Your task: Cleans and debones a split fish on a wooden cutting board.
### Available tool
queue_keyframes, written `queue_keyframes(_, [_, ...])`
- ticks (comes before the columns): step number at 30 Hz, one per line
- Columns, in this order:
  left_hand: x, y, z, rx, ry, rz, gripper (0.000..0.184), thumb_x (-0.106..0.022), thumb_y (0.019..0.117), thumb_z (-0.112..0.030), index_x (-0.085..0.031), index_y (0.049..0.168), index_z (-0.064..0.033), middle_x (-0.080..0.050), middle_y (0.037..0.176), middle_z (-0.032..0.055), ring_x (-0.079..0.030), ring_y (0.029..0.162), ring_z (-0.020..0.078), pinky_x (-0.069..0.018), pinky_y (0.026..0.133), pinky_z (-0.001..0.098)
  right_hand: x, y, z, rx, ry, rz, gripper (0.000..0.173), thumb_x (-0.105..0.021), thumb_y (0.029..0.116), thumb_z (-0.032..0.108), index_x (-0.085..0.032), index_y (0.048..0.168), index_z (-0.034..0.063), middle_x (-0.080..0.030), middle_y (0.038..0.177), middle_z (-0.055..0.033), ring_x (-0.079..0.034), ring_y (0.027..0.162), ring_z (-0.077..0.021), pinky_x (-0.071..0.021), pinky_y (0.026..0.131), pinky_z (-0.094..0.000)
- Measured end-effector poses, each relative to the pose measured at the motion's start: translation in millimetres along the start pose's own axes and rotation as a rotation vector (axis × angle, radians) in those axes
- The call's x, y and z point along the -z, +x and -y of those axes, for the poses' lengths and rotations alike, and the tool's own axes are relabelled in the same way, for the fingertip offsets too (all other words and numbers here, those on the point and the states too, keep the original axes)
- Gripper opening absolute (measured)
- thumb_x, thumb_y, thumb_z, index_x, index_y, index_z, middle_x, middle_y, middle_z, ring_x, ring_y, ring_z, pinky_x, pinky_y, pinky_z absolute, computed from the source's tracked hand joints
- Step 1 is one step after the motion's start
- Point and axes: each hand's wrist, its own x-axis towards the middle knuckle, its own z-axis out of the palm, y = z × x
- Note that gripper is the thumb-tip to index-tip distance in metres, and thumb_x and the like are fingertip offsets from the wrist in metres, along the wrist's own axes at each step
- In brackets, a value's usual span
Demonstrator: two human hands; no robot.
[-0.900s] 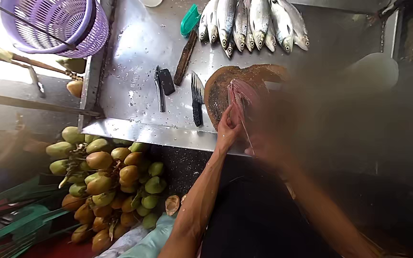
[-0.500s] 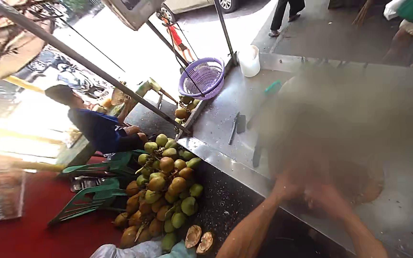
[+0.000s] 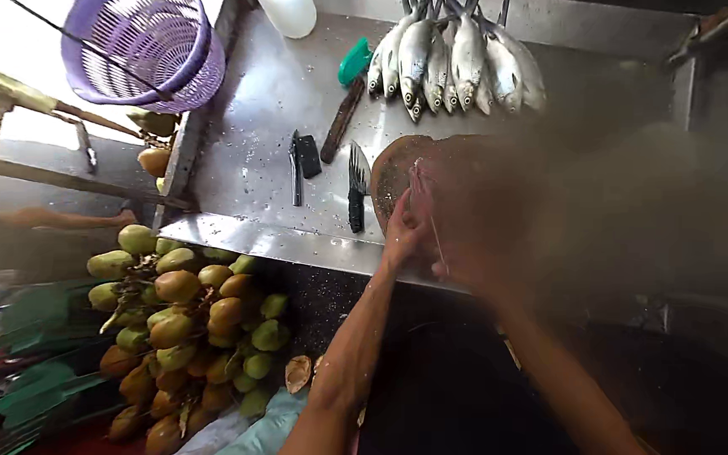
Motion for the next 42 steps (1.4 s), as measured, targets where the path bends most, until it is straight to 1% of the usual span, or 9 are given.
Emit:
queue_keyframes(2, [-1, -2, 2, -0.025, -0.037, -0.001, 0.088, -0.074, 0.0858, 0.000, -0.032, 0.160, -0.0226, -0.071, 0.105, 0.0144, -0.070, 0.081, 0.0221, -0.0604, 0.074, 0.0418, 2, 5, -1, -0.030, -0.035, 0.015, 0.051, -0.073, 0.0919, 0.034, -0.059, 0.124, -0.0030, -0.072, 0.088, -0.0055, -0.071, 0.073, -0.0137, -0.0618, 0.070, -0.0314])
queue_keyframes(8, [2, -2, 1, -0.033, 0.105, 0.031, 0.084, -0.073, 0.0875, -0.004, -0.034, 0.159, -0.0238, -0.071, 0.110, 0.0153, -0.071, 0.085, 0.0241, -0.0609, 0.077, 0.0444, 11, 34, 8, -0.086, -0.046, 0.031, 0.041, -0.072, 0.0930, 0.031, -0.063, 0.118, -0.0003, -0.072, 0.085, -0.0052, -0.069, 0.071, -0.0129, -0.0587, 0.068, -0.0310])
queue_keyframes(10, [4, -2, 4, -0.029, 0.101, 0.027, 0.085, -0.072, 0.0891, -0.004, -0.031, 0.161, -0.0246, -0.071, 0.115, 0.0156, -0.072, 0.089, 0.0250, -0.0611, 0.079, 0.0450, 18, 39, 12, -0.065, 0.268, 0.045, 0.027, -0.064, 0.0983, 0.018, -0.063, 0.115, -0.0025, -0.071, 0.081, -0.0072, -0.065, 0.066, -0.0120, -0.0559, 0.064, -0.0272])
queue_keyframes(13, [5, -2, 15, 0.015, -0.073, -0.025, 0.084, -0.070, 0.0907, -0.003, -0.029, 0.161, -0.0235, -0.071, 0.114, 0.0156, -0.071, 0.089, 0.0241, -0.0606, 0.077, 0.0432, 19, 27, 30, 0.185, 0.781, 0.025, 0.031, -0.058, 0.1004, 0.029, -0.066, 0.118, 0.0058, -0.069, 0.081, -0.0046, -0.064, 0.065, -0.0105, -0.0567, 0.064, -0.0262])
queue_keyframes(15, [3, -6, 16, 0.070, -0.253, -0.049, 0.080, -0.067, 0.0933, -0.002, -0.028, 0.160, -0.0229, -0.070, 0.113, 0.0146, -0.069, 0.087, 0.0215, -0.0598, 0.077, 0.0411, 16, 13, 42, 0.273, 0.583, -0.087, 0.034, -0.061, 0.0982, 0.026, -0.063, 0.125, 0.0054, -0.072, 0.084, -0.0073, -0.067, 0.067, -0.0141, -0.0590, 0.064, -0.0299])
queue_keyframes(18, [-1, -12, 12, 0.123, -0.427, -0.052, 0.082, -0.063, 0.0933, 0.005, -0.026, 0.161, -0.0240, -0.068, 0.117, 0.0135, -0.069, 0.092, 0.0207, -0.0598, 0.080, 0.0414, 9, -7, 29, 0.111, -0.199, -0.164, 0.053, -0.076, 0.0876, 0.035, -0.062, 0.127, 0.0017, -0.073, 0.090, -0.0050, -0.069, 0.076, -0.0141, -0.0607, 0.073, -0.0359])
queue_keyframes(20, [-4, -13, 8, 0.127, -0.462, -0.044, 0.087, -0.063, 0.0897, 0.010, -0.025, 0.161, -0.0238, -0.067, 0.118, 0.0134, -0.069, 0.093, 0.0206, -0.0591, 0.082, 0.0412, 3, -17, 11, -0.001, -0.574, -0.103, 0.057, -0.071, 0.0873, 0.047, -0.066, 0.126, 0.0051, -0.073, 0.093, -0.0073, -0.070, 0.082, -0.0209, -0.0583, 0.079, -0.0462])
queue_keyframes(24, [-7, -13, 3, 0.111, -0.439, -0.028, 0.090, -0.065, 0.0876, 0.011, -0.024, 0.161, -0.0232, -0.066, 0.122, 0.0138, -0.068, 0.095, 0.0206, -0.0588, 0.083, 0.0406, -4, -27, -3, -0.037, -0.960, -0.043, 0.050, -0.062, 0.0906, 0.043, -0.065, 0.122, 0.0038, -0.072, 0.102, -0.0163, -0.070, 0.095, -0.0339, -0.0512, 0.086, -0.0558])
queue_keyframes(42, [-19, -18, -7, 0.103, -0.300, -0.067, 0.090, -0.068, 0.0848, 0.012, -0.031, 0.159, -0.0220, -0.066, 0.122, 0.0153, -0.068, 0.094, 0.0220, -0.0583, 0.080, 0.0402, -18, -21, 28, -0.103, -1.169, -0.103, 0.042, -0.065, 0.0915, 0.026, -0.062, 0.125, -0.0002, -0.069, 0.114, -0.0209, -0.066, 0.104, -0.0389, -0.0438, 0.095, -0.0590])
